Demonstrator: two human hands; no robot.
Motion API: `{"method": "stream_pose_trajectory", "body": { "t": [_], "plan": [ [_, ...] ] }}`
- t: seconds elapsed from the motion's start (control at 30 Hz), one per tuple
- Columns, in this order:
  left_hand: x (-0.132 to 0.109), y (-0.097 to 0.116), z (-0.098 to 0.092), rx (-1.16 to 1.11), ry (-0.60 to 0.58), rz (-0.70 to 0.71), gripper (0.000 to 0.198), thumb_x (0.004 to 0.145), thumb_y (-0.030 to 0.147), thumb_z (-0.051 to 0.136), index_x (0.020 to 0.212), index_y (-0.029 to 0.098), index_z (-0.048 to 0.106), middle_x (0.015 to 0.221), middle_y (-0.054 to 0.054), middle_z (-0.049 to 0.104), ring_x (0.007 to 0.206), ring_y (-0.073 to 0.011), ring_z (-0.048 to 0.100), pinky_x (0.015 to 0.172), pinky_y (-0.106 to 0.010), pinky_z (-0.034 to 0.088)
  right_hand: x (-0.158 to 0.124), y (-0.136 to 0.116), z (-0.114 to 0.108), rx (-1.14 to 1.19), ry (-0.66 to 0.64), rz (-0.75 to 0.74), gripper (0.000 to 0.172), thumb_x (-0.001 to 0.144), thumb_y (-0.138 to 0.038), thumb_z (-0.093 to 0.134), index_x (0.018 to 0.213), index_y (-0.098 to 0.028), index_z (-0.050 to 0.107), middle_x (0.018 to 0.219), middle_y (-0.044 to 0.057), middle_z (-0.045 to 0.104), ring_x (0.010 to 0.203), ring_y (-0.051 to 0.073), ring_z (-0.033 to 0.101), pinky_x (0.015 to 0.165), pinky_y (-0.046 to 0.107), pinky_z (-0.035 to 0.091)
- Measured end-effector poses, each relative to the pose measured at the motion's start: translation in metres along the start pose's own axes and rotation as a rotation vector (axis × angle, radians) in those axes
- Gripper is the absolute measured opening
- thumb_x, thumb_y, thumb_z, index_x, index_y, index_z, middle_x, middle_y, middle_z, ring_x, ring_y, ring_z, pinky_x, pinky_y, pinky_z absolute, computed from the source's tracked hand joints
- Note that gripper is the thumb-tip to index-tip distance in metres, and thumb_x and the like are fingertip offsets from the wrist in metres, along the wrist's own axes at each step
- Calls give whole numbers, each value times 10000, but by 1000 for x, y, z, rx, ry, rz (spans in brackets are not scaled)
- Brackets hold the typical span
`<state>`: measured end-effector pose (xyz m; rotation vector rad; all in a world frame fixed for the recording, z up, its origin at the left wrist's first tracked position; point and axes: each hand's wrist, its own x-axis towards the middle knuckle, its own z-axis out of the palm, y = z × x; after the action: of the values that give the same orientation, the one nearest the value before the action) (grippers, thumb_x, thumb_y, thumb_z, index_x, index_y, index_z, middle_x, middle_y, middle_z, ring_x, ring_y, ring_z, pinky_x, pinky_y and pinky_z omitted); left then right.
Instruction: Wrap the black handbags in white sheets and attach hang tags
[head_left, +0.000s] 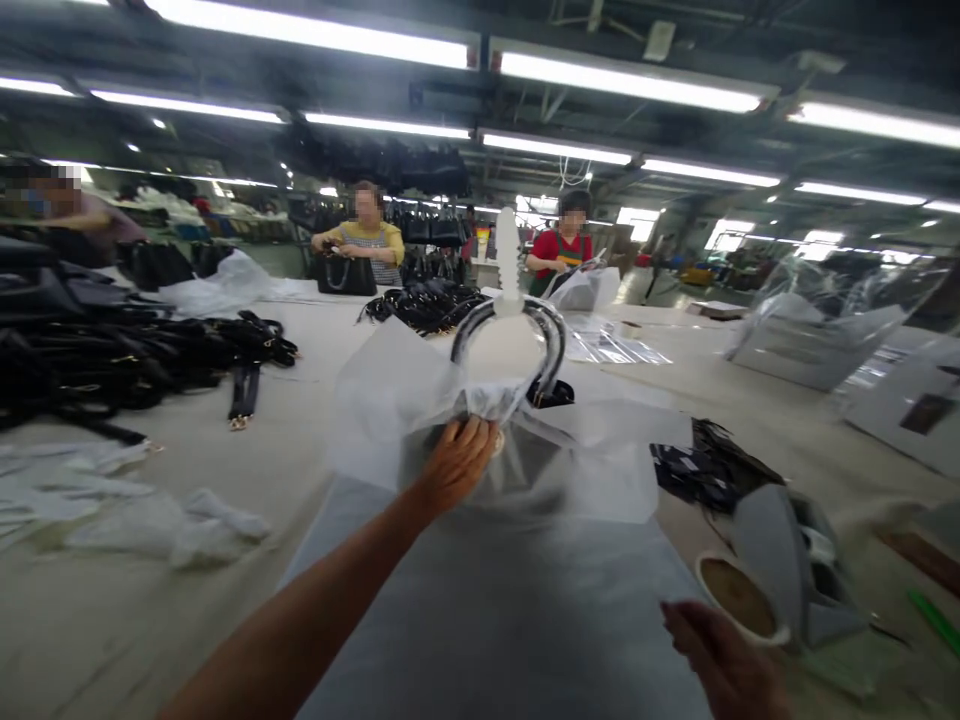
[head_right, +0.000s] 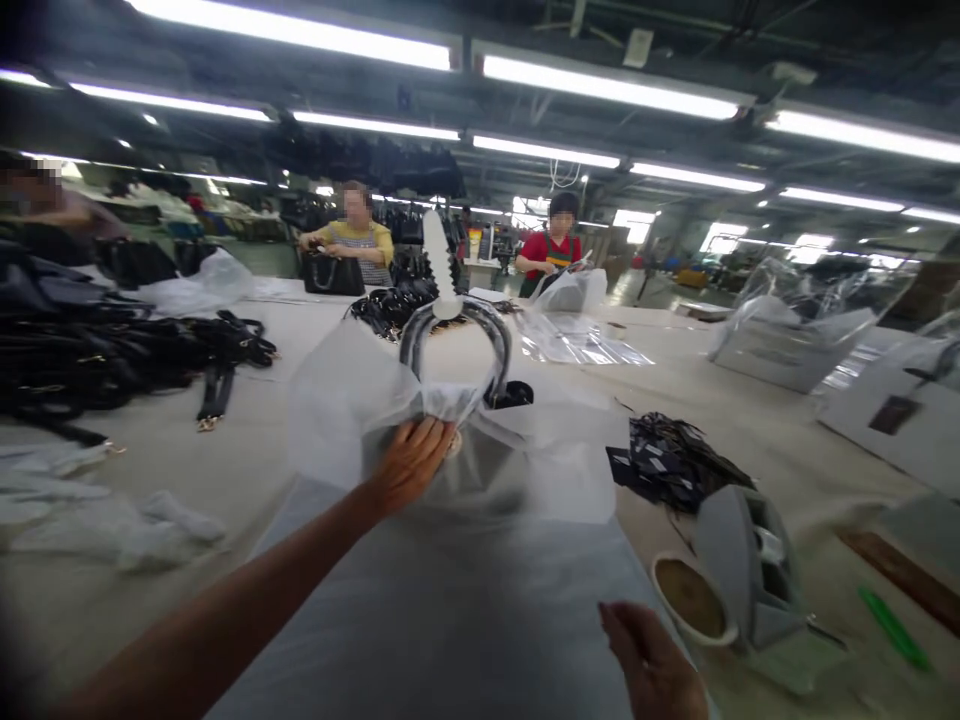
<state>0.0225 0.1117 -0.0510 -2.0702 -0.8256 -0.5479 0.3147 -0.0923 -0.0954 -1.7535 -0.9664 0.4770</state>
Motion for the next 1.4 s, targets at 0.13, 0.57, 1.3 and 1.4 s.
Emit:
{"method": "stream_pose_trajectory", "body": {
  "t": [0.13,0.57,1.3,1.4],
  "plan": [
    [-4,8,-2,-6,-15,-43,391,940,122,290,1262,52,500,1197,-157,599,1165,-250,512,935,-393,417,-4,-100,93,202,-245,-217,308,721,-522,624,718,-214,617,588,-20,560,558,134,506,542,238,437],
    [-8,3,5,-51,84,-7,352,933,100,323,1161,29,580,1185,-171,614,1151,-271,539,910,-395,443,67,-167,208,-139,-132,-281,257,777,-386,552,693,-160,643,681,98,686,640,221,607,653,318,444],
    [-10,8,15,-61,246,-113,421,910,79,250,1127,92,609,1159,-134,634,1151,-238,534,947,-390,404,74,-173,203,-470,-203,-288,384,876,-485,456,712,-195,646,725,95,706,722,235,675,605,280,439],
    [-11,9,19,-59,301,-130,453,896,63,229,1083,114,638,1140,-115,649,1144,-227,543,945,-388,407,74,-162,203,-372,-174,-328,280,875,-375,476,715,-199,624,745,76,709,700,220,670,619,277,451]
  ]
}}
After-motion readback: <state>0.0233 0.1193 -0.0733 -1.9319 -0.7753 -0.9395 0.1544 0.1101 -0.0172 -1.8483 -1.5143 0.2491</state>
